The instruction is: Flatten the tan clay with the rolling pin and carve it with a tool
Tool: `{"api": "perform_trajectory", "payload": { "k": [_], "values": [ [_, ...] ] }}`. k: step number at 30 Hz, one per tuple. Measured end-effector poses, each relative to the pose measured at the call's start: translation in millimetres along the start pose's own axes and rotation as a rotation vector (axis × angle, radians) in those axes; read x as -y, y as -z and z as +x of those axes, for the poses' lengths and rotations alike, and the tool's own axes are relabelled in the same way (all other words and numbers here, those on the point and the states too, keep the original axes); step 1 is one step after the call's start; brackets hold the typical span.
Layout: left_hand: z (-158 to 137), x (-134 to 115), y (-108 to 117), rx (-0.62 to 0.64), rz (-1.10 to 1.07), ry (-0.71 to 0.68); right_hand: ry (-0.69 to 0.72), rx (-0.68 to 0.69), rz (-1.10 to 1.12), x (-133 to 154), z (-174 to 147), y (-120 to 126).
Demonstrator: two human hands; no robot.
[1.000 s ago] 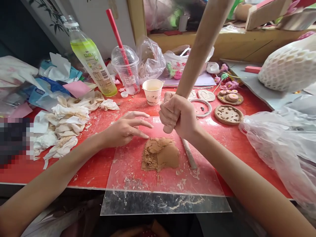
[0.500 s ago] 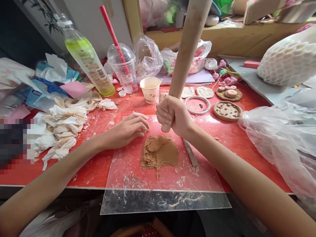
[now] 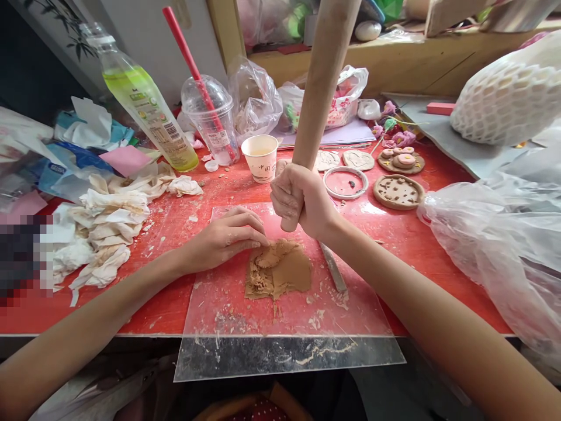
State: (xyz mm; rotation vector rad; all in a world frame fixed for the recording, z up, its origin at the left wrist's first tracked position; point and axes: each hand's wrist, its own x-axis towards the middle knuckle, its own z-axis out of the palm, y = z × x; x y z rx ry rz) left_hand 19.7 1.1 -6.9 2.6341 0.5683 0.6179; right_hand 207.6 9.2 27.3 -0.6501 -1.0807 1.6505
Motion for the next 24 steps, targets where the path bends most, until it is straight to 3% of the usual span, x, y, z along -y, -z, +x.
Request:
{"api": "perform_trajectory", "payload": {
  "k": [10, 18, 24],
  "values": [
    [-5, 1, 13, 0.149, 0.173, -0.083, 0.008, 0.015, -0.026, -3, 1, 2],
    [-3, 8, 3, -0.064, 0.178, -0.038, 0.029, -0.012, -0.042, -1, 1, 1],
    [-3, 12, -2, 0.012, 0.21, 0.005, 0.007, 0.0, 0.005, -1, 1, 2]
  ]
}}
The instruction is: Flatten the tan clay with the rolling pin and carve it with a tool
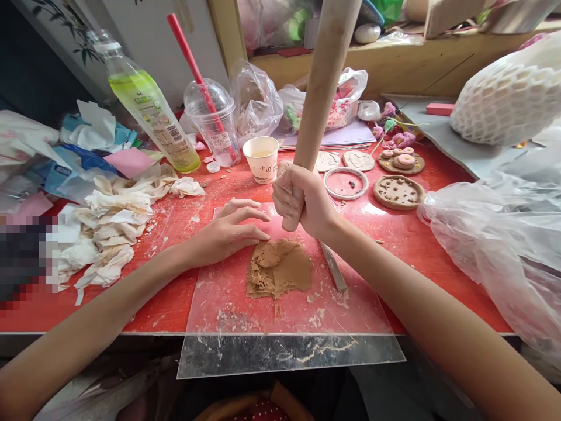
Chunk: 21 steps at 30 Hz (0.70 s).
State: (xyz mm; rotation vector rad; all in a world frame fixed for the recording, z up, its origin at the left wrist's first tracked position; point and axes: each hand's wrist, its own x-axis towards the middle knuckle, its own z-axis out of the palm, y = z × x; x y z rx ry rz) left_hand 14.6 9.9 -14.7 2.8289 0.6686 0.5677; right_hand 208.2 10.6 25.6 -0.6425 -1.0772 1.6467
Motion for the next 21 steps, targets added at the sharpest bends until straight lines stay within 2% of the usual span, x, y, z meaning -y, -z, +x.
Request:
{"api": "perform_trajectory", "payload": {
  "k": [4, 9, 14, 21],
  "values": [
    [1, -4, 2, -0.006, 0.007, 0.035, 0.004, 0.017, -0.005, -1, 0, 1],
    [3, -14, 6, -0.099, -0.097, 0.036, -0.003, 0.017, 0.001, 0, -1, 0],
    [3, -21, 4, -0.056, -0.125, 0.039, 0.014, 0.019, -0.006, -1, 0, 1],
    [3, -20, -3, -0.088, -0.133, 0.011, -0.01, 0.004, -0.01, -2, 0, 0]
  ]
}}
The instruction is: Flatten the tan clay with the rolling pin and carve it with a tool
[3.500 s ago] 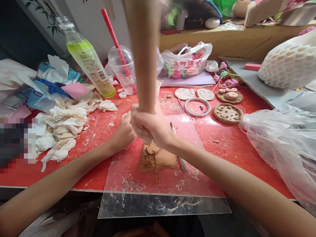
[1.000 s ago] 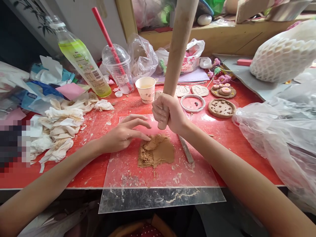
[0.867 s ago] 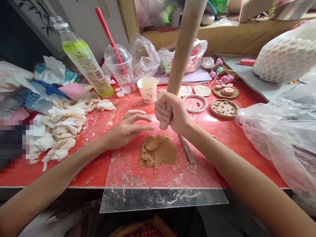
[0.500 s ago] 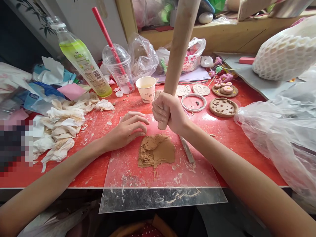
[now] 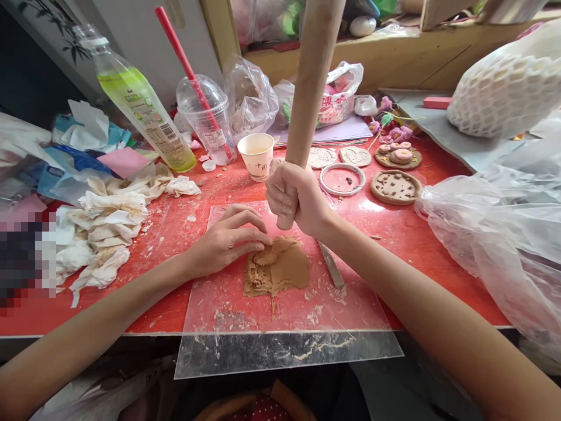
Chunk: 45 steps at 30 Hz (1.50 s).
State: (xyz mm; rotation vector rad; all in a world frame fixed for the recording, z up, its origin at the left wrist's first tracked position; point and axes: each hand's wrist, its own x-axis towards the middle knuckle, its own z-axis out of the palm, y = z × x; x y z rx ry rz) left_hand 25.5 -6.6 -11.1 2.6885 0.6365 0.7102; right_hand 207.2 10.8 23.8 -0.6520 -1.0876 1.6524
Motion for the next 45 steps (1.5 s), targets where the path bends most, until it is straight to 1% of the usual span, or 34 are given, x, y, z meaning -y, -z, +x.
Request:
{"api": "perform_trajectory", "payload": {
  "k": [6, 12, 14, 17, 19, 21, 24, 25, 26, 28, 30, 32, 33, 36, 38, 40, 41, 44, 45],
  "values": [
    [-2, 5, 5, 0.004, 0.01, -0.023, -0.011, 0.007, 0.005, 1, -1, -1],
    [-3, 5, 9, 0.028, 0.122, -0.145, -0.01, 0.032, 0.004, 1, -2, 0],
    [-4, 4, 7, 0.05, 0.138, -0.136, -0.007, 0.02, -0.024, 1, -2, 0],
    [-4, 3, 3, 0.079, 0.145, -0.083, -0.005, 0.003, -0.048, 2, -3, -3],
    [-5, 2, 1, 0.077, 0.141, -0.065, 0.001, 0.004, -0.052, 4, -5, -7],
    [-5, 3, 0, 0.037, 0.129, -0.08, 0.01, 0.005, -0.059, 6, -7, -12],
    [-6, 5, -1, -0.079, 0.129, -0.087, 0.017, 0.009, -0.079, 10, -9, -15],
    [-7, 5, -1, -0.095, 0.144, -0.084, 0.02, 0.008, -0.084, 10, -9, -15],
    [-7, 5, -2, -0.092, 0.163, -0.083, 0.022, 0.006, -0.086, 10, -9, -15],
    [-7, 4, -4, -0.045, 0.197, -0.086, 0.024, -0.001, -0.07, 11, -8, -13],
    [-7, 4, -5, -0.011, 0.192, -0.078, 0.023, 0.003, -0.031, 10, -8, -12],
    [-6, 4, -3, -0.033, 0.139, -0.038, 0.012, 0.027, 0.01, 8, -9, -14],
    [-6, 4, -2, -0.074, 0.098, 0.001, 0.006, 0.046, 0.024, 6, -10, -15],
    [-5, 8, 2, -0.291, -0.036, 0.208, -0.027, 0.112, 0.006, -4, -12, -20],
    [-4, 11, 4, -0.391, -0.094, 0.343, -0.094, 0.145, -0.081, -11, -14, -23],
    [-3, 13, 5, -0.414, -0.12, 0.408, -0.17, 0.155, -0.187, -16, -15, -24],
    [-3, 14, 5, -0.415, -0.124, 0.421, -0.183, 0.156, -0.217, -16, -15, -24],
    [-2, 13, 4, -0.411, -0.129, 0.431, -0.13, 0.163, -0.18, -14, -14, -25],
    [-2, 13, 4, -0.41, -0.131, 0.432, -0.136, 0.159, -0.171, -13, -14, -26]
  ]
}}
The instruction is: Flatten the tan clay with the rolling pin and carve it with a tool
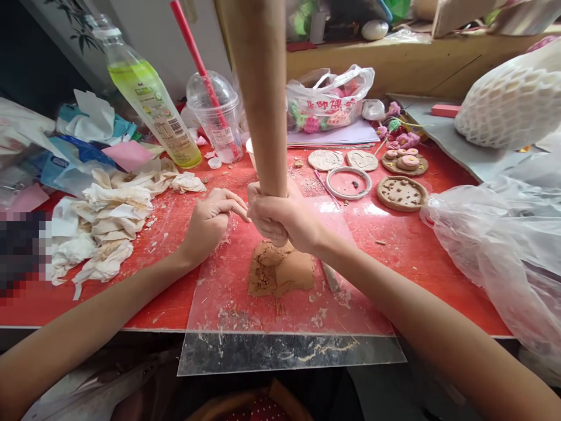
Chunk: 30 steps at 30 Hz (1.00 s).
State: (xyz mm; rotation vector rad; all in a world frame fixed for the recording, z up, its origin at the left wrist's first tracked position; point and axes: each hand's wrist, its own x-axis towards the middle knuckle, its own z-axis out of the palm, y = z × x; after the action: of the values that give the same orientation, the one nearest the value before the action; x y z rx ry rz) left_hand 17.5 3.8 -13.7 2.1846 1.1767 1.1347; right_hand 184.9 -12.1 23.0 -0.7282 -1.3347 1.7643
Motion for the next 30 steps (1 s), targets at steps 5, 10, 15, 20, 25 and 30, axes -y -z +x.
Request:
{"api": "perform_trajectory", "payload": {
  "k": [5, 10, 15, 20, 25, 30],
  "values": [
    [-1, 0, -1, -0.004, 0.008, 0.007, -0.108, -0.045, -0.1, 1, 2, -5],
    [-1, 1, -1, 0.011, 0.033, -0.021, -0.153, -0.046, -0.103, 1, 3, -6],
    [0, -2, -1, 0.031, 0.056, -0.023, -0.063, -0.06, -0.114, 4, 2, -4],
    [0, -4, 0, 0.035, 0.061, -0.024, -0.177, -0.074, -0.12, -2, -1, -2],
    [-1, -5, 0, 0.077, 0.072, -0.035, -0.089, -0.078, -0.012, 4, -1, 3],
    [-1, -4, 0, 0.105, 0.08, -0.078, -0.003, -0.094, 0.064, 15, -2, 8]
  ]
}}
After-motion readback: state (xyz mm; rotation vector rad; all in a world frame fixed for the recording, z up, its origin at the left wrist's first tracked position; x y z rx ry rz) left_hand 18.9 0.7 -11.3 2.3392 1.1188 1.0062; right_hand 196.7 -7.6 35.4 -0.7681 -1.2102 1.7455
